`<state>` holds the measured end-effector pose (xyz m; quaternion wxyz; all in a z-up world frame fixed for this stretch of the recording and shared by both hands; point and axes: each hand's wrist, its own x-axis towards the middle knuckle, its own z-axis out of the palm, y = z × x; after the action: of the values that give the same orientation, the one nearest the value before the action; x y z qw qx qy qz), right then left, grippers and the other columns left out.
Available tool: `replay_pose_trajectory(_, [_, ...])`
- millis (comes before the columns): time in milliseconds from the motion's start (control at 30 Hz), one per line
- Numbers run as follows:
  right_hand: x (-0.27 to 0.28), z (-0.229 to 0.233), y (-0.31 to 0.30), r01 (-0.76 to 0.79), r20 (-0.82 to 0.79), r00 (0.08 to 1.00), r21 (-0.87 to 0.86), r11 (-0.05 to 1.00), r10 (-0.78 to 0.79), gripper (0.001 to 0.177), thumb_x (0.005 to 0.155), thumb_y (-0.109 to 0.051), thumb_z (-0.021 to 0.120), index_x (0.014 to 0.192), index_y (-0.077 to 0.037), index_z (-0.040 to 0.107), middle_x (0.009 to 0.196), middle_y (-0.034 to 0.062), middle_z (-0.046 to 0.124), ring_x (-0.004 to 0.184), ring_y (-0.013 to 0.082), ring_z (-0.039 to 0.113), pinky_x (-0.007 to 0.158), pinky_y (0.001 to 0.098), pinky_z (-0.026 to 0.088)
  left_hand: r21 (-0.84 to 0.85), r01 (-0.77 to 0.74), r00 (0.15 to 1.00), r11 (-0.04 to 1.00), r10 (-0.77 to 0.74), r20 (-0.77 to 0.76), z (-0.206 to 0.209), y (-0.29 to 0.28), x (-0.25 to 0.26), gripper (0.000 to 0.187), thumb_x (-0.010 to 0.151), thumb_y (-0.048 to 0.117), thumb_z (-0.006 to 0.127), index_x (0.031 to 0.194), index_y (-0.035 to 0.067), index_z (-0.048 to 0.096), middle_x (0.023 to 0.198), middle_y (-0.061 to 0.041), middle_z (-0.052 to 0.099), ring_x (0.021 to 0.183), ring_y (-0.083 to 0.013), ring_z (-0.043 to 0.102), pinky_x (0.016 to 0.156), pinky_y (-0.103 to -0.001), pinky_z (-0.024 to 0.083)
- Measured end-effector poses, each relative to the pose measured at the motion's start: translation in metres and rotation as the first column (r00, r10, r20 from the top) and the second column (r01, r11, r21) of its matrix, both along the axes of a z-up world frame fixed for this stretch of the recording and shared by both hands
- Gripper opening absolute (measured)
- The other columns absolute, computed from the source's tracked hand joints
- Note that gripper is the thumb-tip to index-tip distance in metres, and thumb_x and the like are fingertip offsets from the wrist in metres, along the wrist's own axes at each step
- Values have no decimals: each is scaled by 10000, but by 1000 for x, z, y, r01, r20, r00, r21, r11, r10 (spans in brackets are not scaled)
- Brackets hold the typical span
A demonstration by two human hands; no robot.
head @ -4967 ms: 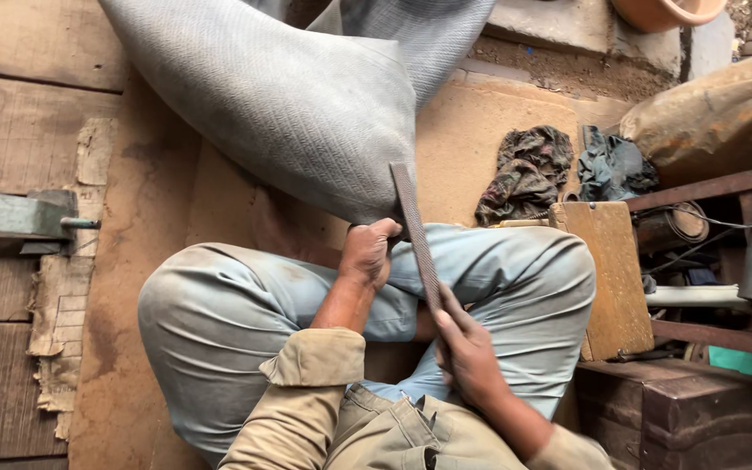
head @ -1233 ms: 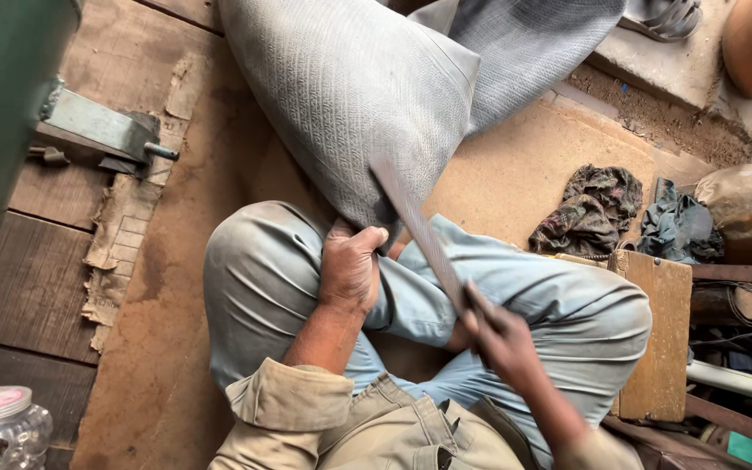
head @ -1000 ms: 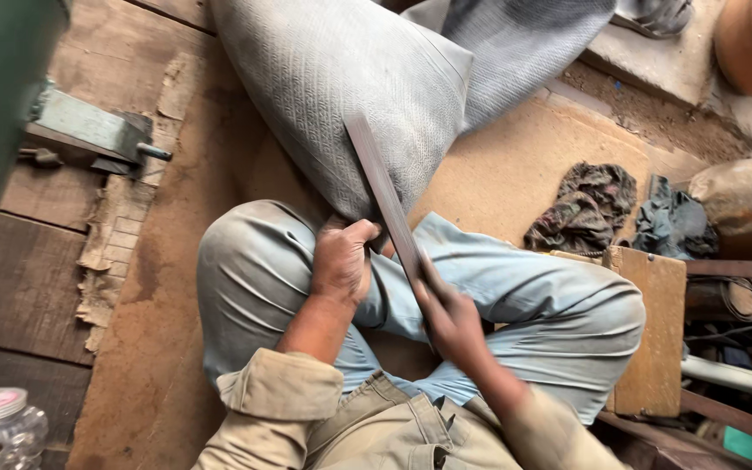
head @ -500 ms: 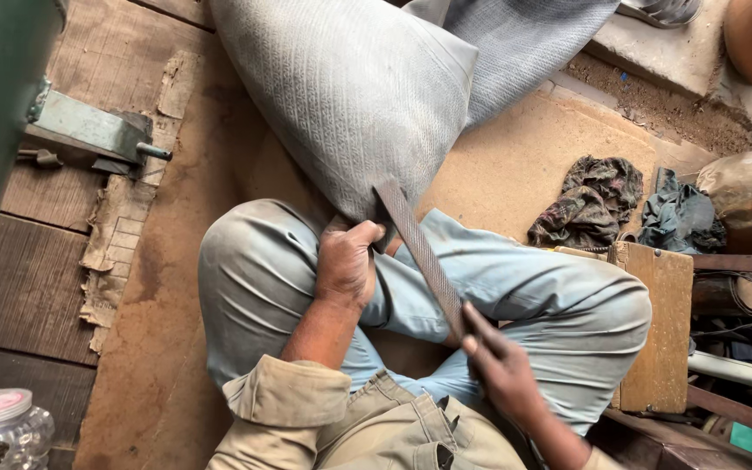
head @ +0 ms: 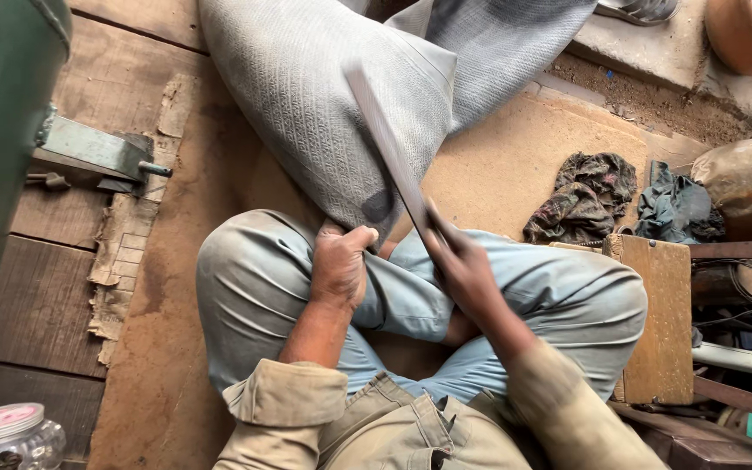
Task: The person uses a rasp to roughen the surface of a gray rubber inner tube and then trims around a patch area with scissors.
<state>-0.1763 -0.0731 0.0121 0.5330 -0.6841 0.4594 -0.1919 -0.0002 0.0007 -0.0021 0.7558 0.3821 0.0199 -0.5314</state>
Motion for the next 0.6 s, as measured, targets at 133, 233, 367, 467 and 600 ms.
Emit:
replay_pose_trajectory(133, [-81,11,57,74,-179,984,273,959,-25,552,952,-240,634,1482,-109,550,664,-18,560,534,65,451,484,243,403,10,6,999,1000,-7,35,-16,-3,-1,340,783,-98,609,1116,-77,674,1059,-95,685,912,-186,637,872,-320,523])
replay_pose_trajectory(233, [-76,11,81,105,-133,989,258,960,-72,572,969,-233,637,1516,-106,529,699,-41,546,579,45,447,515,231,402,51,31,998,998,-27,-65,-25,-5,-2,324,729,-75,579,1029,-53,700,1002,-78,719,860,-173,671,819,-306,549])
replay_pose_trajectory(367, [-3,0,50,58,-152,988,185,981,-30,559,983,-279,578,1521,-156,491,586,-1,507,476,68,478,461,251,425,128,73,993,989,-60,-103,-30,-7,2,121,779,-54,598,843,-122,676,847,-128,696,717,-223,654,694,-360,541])
replay_pose_trajectory(467, [49,-5,1,42,-14,999,121,992,-41,528,1010,-274,573,1512,-121,507,612,3,507,490,57,468,444,250,396,84,43,999,996,-43,6,-26,-7,6,149,758,-71,586,850,-108,697,851,-104,701,741,-187,662,730,-317,544])
replay_pose_trajectory(600, [51,-21,-31,117,192,974,44,992,-123,513,1033,-234,629,1510,-59,556,797,-43,567,608,26,420,513,224,367,94,15,997,995,-23,79,-24,-3,-2,212,733,-78,579,901,-79,709,886,-70,701,778,-168,656,742,-301,531])
